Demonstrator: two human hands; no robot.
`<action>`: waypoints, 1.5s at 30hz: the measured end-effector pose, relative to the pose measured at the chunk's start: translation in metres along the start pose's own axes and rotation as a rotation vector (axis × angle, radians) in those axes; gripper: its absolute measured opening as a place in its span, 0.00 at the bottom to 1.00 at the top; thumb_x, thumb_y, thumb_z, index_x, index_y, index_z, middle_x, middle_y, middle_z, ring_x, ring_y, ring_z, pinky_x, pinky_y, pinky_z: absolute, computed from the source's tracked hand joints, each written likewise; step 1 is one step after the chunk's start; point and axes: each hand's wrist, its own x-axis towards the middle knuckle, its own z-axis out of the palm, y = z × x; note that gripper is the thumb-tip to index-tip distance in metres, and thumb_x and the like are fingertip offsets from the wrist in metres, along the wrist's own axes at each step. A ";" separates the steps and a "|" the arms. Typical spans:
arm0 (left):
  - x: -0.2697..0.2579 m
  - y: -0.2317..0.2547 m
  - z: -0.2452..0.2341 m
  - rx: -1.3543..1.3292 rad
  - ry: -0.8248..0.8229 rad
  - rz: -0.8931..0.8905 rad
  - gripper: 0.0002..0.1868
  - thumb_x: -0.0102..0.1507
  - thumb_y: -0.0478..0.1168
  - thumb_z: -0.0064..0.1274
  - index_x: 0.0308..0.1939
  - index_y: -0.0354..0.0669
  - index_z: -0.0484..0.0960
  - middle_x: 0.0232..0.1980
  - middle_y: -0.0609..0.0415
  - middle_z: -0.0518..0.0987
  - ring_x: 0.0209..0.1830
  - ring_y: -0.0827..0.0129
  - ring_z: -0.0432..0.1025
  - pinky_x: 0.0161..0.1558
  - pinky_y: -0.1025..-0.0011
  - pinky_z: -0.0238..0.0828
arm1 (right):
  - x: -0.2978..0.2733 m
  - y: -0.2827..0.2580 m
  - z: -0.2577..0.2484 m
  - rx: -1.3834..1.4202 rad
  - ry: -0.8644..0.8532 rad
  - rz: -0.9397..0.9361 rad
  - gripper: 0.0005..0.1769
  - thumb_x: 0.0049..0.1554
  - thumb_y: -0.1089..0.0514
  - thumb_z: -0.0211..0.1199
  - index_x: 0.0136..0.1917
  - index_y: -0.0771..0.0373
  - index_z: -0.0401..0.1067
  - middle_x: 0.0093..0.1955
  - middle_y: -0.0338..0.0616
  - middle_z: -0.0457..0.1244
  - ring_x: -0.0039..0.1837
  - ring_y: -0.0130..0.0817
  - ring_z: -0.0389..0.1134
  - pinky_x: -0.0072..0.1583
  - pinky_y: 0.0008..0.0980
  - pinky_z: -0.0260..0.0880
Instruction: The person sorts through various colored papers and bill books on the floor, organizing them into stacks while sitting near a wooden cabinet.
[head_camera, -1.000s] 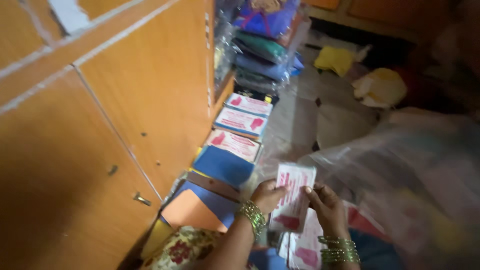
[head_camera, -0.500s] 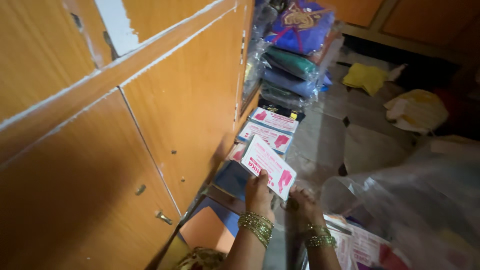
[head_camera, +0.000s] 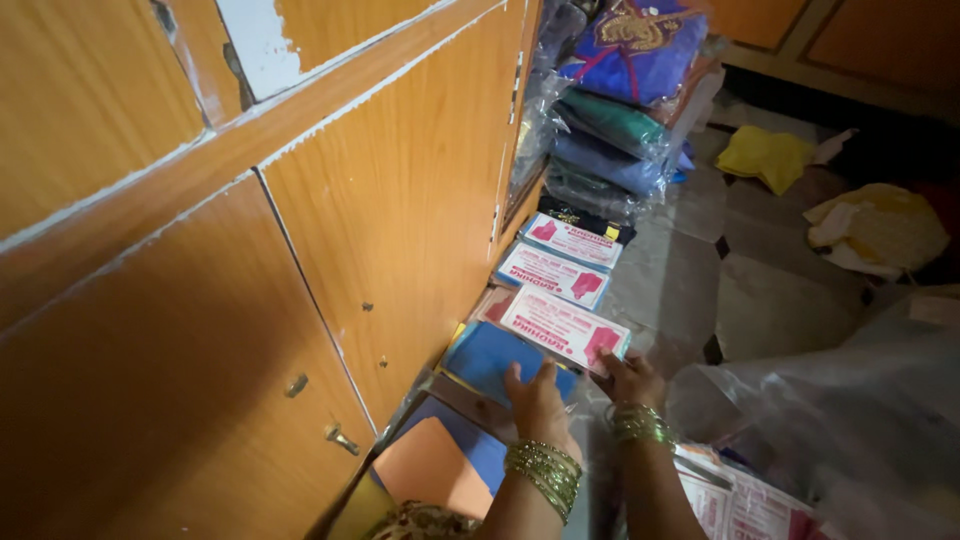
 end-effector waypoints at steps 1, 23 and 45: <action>-0.001 0.001 0.000 -0.041 0.013 -0.080 0.42 0.62 0.39 0.54 0.78 0.52 0.52 0.69 0.47 0.69 0.63 0.60 0.65 0.65 0.56 0.66 | 0.006 0.000 0.009 -0.076 0.057 -0.030 0.24 0.48 0.58 0.75 0.56 0.69 0.75 0.52 0.53 0.71 0.48 0.39 0.75 0.49 0.38 0.77; -0.005 0.007 0.000 0.205 0.050 -0.215 0.38 0.62 0.47 0.54 0.76 0.60 0.59 0.64 0.43 0.71 0.61 0.55 0.67 0.55 0.51 0.69 | 0.005 0.016 -0.002 -0.425 0.157 -0.393 0.18 0.54 0.53 0.76 0.56 0.60 0.81 0.48 0.49 0.72 0.43 0.33 0.68 0.45 0.36 0.68; -0.050 -0.030 -0.013 0.791 -0.452 -0.259 0.27 0.62 0.52 0.53 0.64 0.49 0.76 0.60 0.53 0.80 0.56 0.59 0.73 0.52 0.58 0.66 | -0.166 0.011 -0.222 -1.124 0.199 -0.614 0.20 0.40 0.53 0.82 0.37 0.67 0.75 0.35 0.50 0.67 0.38 0.39 0.66 0.43 0.37 0.69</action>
